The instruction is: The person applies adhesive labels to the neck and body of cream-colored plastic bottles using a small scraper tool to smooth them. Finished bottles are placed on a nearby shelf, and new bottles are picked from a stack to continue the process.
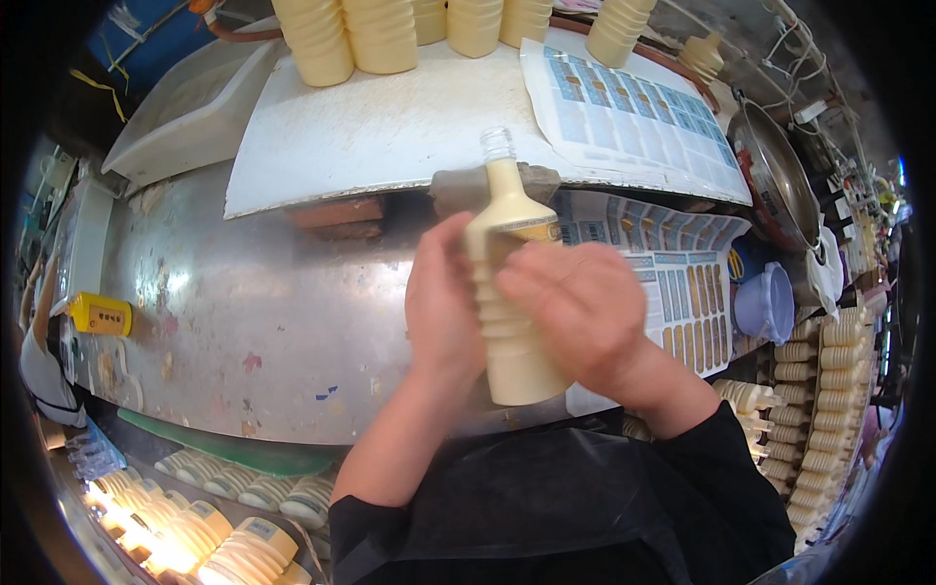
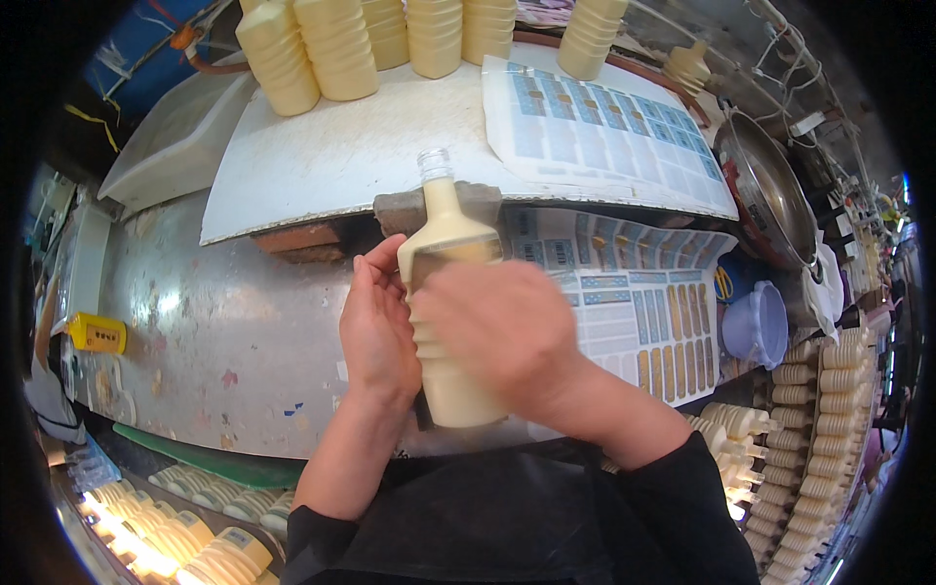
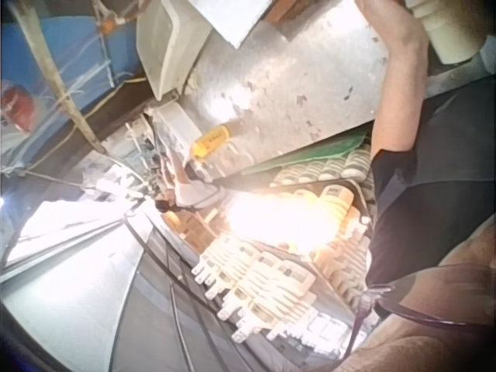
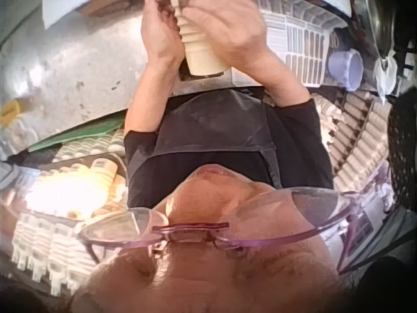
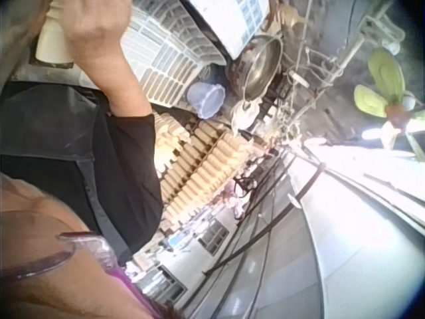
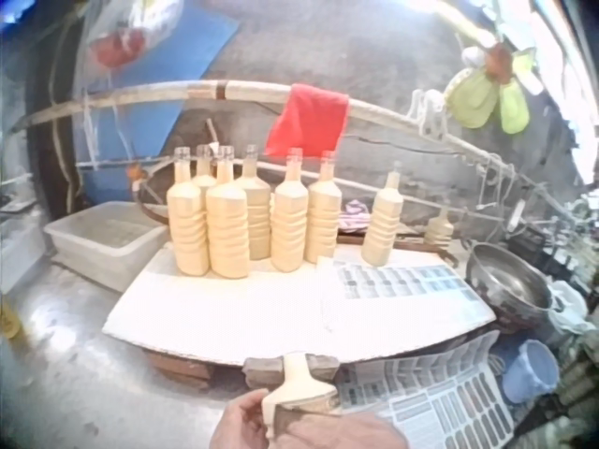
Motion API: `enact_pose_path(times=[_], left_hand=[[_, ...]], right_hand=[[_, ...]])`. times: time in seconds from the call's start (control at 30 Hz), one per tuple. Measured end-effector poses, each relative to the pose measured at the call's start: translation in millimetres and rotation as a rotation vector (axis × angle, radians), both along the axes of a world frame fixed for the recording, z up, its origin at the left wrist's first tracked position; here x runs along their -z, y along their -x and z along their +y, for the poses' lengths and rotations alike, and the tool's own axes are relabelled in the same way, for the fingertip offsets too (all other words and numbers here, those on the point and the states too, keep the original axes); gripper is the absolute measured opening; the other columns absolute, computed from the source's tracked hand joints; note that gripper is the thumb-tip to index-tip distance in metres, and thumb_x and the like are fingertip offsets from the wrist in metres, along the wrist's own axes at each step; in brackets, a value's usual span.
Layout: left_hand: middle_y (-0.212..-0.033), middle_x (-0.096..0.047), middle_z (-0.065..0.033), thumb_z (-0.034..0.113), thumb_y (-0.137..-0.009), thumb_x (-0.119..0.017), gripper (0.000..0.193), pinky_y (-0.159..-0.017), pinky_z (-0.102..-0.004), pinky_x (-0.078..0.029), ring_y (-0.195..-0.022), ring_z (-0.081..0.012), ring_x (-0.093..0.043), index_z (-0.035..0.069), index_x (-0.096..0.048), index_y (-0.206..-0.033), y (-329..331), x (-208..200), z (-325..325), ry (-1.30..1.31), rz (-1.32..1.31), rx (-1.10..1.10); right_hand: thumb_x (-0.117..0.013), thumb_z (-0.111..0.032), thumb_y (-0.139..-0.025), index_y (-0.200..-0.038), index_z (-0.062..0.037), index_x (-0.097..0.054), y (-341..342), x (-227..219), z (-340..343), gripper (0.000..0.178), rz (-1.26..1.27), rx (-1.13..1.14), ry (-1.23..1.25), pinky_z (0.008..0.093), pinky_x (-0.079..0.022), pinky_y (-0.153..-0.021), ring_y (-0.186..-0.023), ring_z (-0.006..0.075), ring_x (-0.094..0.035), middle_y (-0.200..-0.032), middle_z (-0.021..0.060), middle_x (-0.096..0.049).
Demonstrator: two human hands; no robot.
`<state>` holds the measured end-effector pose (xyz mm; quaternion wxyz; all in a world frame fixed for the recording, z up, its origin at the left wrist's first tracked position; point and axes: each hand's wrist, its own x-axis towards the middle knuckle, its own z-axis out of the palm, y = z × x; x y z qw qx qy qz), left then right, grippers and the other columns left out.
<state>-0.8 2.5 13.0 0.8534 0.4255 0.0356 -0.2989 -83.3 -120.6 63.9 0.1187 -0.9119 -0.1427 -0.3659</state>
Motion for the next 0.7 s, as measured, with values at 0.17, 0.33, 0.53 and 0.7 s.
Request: enact_pose_path(times=[0.17,0.33,0.53,0.7], left_hand=[[-0.125,-0.062,-0.013,0.04,-0.112,-0.038,0.047,-0.101,-0.0365,-0.048,-0.115,-0.0217,-0.06,0.002,-0.057,-0.134,-1,11,1,0.088,0.011,-0.018],[-0.126,-0.063,-0.0126,0.045,-0.113,-0.032,0.053,-0.104,-0.038,-0.049,-0.117,-0.0227,-0.061,0.002,-0.056,-0.133,-2,13,2,0.173,0.056,-0.008],[-0.119,-0.063,-0.0087,0.056,-0.11,-0.034,0.059,-0.101,-0.0377,-0.049,-0.11,-0.0197,-0.061,0.004,-0.056,-0.127,-4,7,-1,0.089,0.02,-0.009],[-0.116,-0.062,-0.0051,0.036,-0.108,-0.055,0.036,-0.097,-0.0324,-0.05,-0.109,-0.0151,-0.06,0.004,-0.055,-0.124,-8,8,-6,-0.146,-0.208,0.063]], right_hand=[[-0.069,-0.006,-0.069,-0.102,0.0002,-0.071,-8,-9,18,0.034,0.025,-0.033,0.075,0.0344,-0.053,-0.073,-0.091,0.0228,-0.07,-0.101,0.0102,-0.069],[-0.071,-0.004,-0.072,-0.107,-0.0028,-0.073,-14,-9,26,0.035,0.232,-0.034,0.08,0.0373,-0.055,-0.074,-0.085,0.0258,-0.073,-0.093,0.0112,-0.072],[-0.064,-0.001,-0.09,-0.119,-0.0046,-0.06,-47,-6,-12,0.03,0.088,0.239,-0.887,0.0307,-0.054,-0.081,-0.088,0.0165,-0.067,-0.095,0.011,-0.068],[-0.053,-0.003,-0.095,-0.128,-0.0031,-0.052,-56,5,-9,0.034,0.234,0.184,-0.729,0.039,-0.05,-0.095,-0.106,0.0307,-0.064,-0.117,0.0185,-0.063]])
